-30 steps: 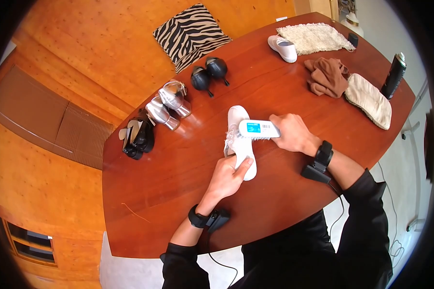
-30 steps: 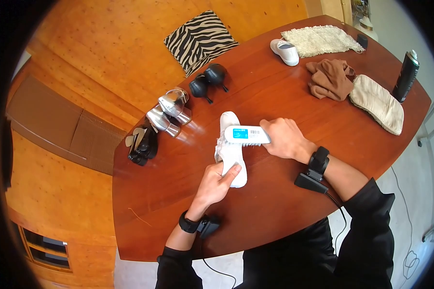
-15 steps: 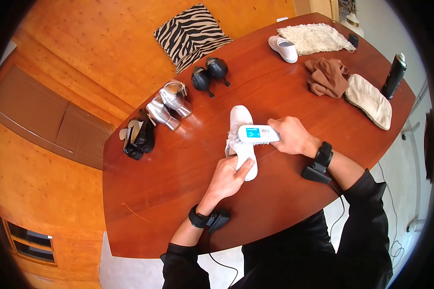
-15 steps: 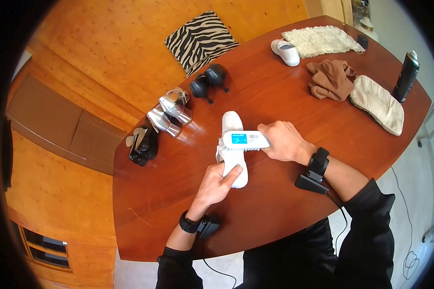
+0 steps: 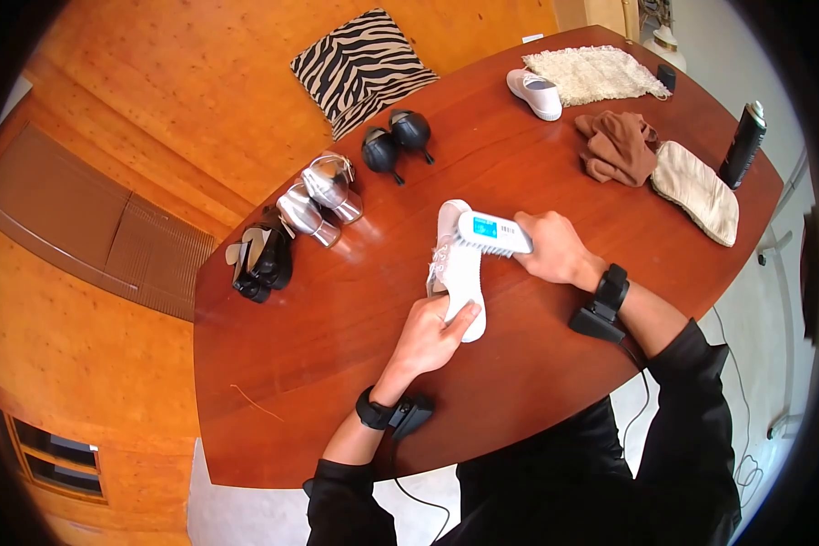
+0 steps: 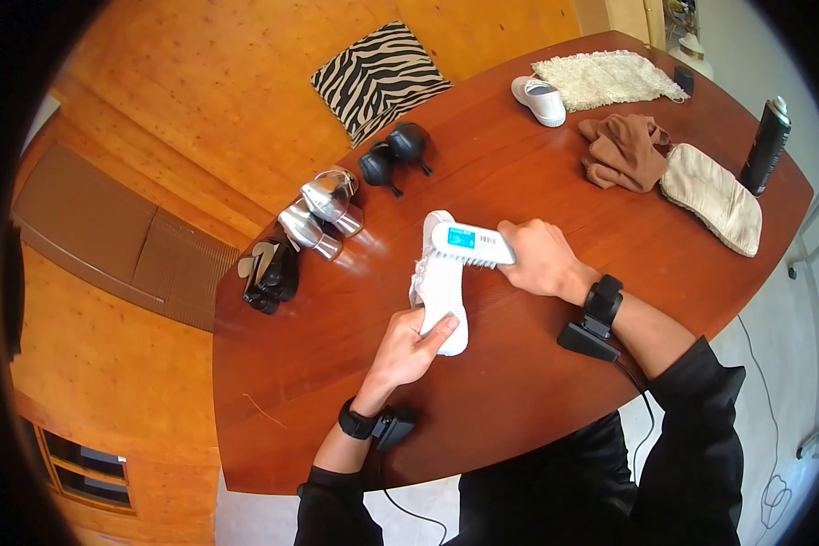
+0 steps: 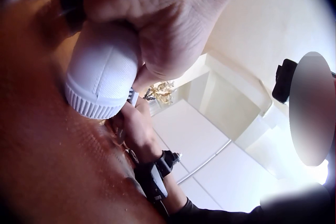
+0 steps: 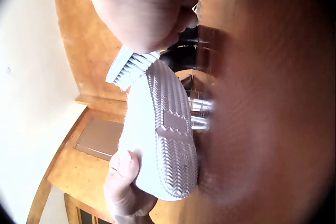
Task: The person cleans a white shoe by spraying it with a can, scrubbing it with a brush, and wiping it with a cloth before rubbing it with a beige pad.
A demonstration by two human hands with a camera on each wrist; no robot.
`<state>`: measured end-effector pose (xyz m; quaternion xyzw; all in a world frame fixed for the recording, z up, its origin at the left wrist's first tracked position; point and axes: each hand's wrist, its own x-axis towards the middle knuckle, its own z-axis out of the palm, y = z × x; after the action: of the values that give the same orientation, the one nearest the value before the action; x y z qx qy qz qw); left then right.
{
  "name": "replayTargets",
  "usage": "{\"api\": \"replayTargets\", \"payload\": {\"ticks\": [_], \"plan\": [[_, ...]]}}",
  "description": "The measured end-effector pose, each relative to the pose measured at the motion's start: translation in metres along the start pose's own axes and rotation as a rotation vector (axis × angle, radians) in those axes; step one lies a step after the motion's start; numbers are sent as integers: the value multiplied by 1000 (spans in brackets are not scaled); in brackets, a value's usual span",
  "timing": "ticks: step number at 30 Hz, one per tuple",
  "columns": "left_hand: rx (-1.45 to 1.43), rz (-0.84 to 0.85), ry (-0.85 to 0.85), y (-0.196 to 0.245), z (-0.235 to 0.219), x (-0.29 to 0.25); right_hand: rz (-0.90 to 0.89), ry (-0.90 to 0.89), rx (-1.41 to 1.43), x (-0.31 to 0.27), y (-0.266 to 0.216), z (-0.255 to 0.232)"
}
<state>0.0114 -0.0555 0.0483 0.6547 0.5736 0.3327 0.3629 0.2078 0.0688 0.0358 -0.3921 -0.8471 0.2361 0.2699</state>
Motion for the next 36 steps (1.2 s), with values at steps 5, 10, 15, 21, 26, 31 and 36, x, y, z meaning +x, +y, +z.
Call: {"api": "replayTargets", "payload": {"ticks": [5, 10, 15, 21, 26, 31, 36], "plan": [[-27, -48, -7, -5, -3, 2, -112, -84, -13, -2, -4, 2], [-38, -38, 5, -6, -2, 2, 105, 14, -68, 3, 3, 1], [8, 21, 11, -5, -2, 3, 166, -83, -69, 3, -1, -2], [-15, 19, 31, -13, -1, 4, 73, -250, -18, -5, -13, 0], [-28, 3, 14, -12, -1, 4, 54, -202, 67, -3, -8, 0], [-44, 7, 33, -11, 0, 3, 59, -265, 212, -7, -21, -5], [-95, -45, 25, -15, 3, 3, 94, -348, 361, -8, -20, -4]]}}
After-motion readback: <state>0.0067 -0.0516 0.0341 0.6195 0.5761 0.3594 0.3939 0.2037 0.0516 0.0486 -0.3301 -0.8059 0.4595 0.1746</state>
